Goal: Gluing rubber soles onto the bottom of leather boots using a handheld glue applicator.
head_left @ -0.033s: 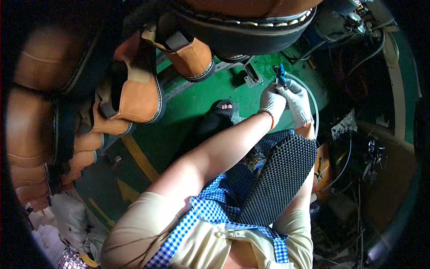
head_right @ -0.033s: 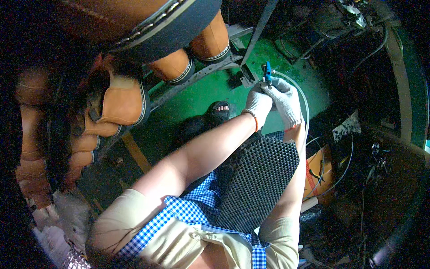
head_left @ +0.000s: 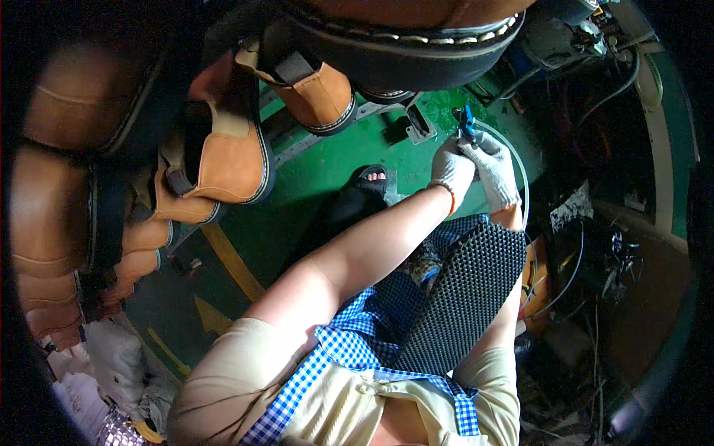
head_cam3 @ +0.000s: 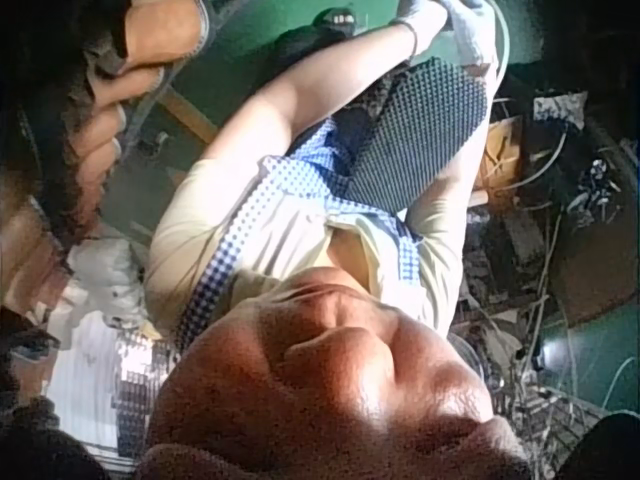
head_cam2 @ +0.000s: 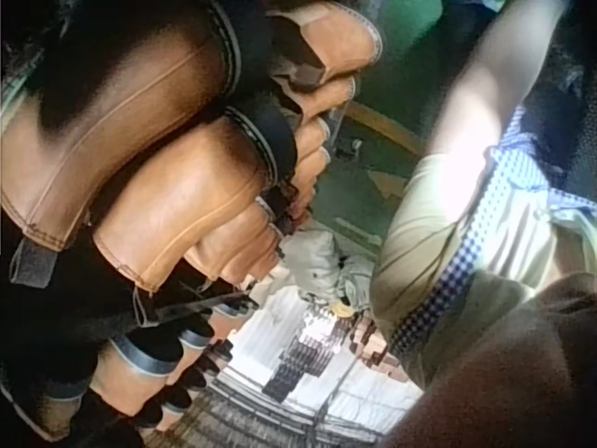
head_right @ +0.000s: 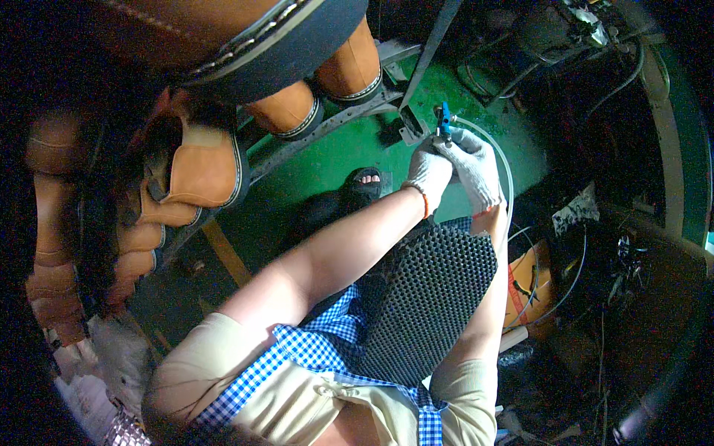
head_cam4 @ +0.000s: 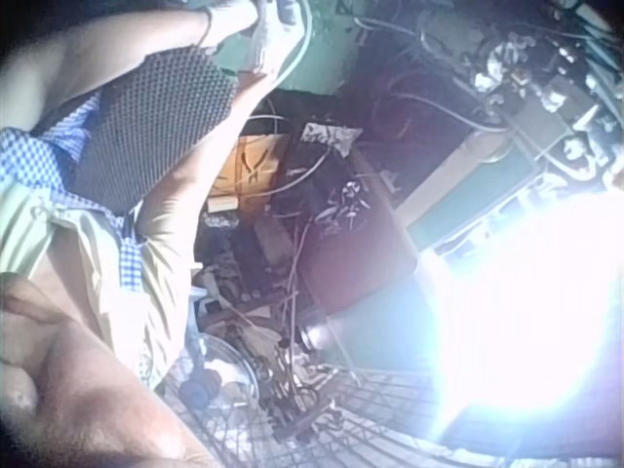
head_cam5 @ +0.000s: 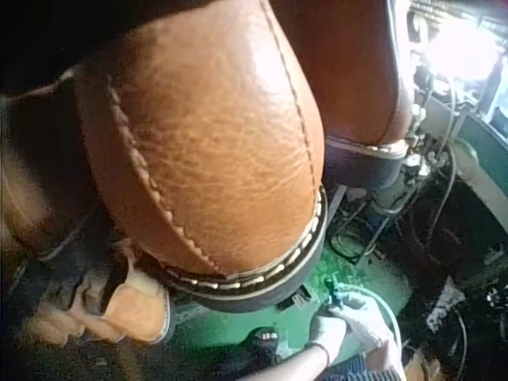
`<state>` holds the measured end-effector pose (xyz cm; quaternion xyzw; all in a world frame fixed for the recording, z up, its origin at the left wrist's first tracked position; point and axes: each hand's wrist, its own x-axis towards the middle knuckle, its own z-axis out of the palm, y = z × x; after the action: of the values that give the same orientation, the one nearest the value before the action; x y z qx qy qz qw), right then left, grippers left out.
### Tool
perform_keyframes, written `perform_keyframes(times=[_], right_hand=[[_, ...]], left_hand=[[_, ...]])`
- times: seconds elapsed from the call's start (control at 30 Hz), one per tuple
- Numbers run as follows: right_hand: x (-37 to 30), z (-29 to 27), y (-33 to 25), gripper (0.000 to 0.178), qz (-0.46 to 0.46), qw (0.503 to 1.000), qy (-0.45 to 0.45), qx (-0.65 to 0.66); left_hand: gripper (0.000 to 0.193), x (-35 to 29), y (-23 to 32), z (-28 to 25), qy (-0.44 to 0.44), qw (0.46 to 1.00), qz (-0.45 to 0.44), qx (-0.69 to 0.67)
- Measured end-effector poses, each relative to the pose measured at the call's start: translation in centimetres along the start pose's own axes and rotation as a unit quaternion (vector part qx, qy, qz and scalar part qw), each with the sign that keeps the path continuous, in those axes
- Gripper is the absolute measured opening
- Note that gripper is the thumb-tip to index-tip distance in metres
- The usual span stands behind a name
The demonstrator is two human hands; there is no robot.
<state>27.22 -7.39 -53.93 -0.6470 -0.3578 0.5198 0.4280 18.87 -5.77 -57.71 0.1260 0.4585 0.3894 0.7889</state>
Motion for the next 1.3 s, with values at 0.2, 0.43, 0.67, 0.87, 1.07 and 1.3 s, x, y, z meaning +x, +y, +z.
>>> perform_keyframes(times=[0.2,0.43,0.67,0.87,1.07,1.3], right_hand=[[-0.1,-0.8,0.5,0.022,-0.007,1.000,0.001,0.007],[0.3,-0.7,1.1,0.021,0.005,1.000,-0.014,0.019],[0.0,-0.6,0.8,0.021,0.012,1.000,-0.015,0.022],[-0.1,-0.9,1.1,0.023,0.014,0.999,-0.017,0.026],[0.0,-0.5,0.6,0.024,0.025,0.999,-0.026,0.031],[-0.1,-0.9,0.8,0.022,0.025,0.999,-0.019,0.037]], left_hand=[[0.012,-0.3,-0.4,0.3,-0.003,0.996,0.023,0.083],[0.013,2.0,-2.1,-1.2,-0.016,0.997,-0.009,-0.068],[0.015,1.7,-1.7,-0.9,-0.026,0.998,-0.008,-0.055],[0.017,0.1,-0.4,0.0,-0.014,1.000,-0.012,0.008],[0.015,1.0,-0.8,-0.9,-0.017,0.999,-0.024,-0.044],[0.014,1.2,-1.0,-0.5,-0.035,0.993,-0.043,-0.105]])
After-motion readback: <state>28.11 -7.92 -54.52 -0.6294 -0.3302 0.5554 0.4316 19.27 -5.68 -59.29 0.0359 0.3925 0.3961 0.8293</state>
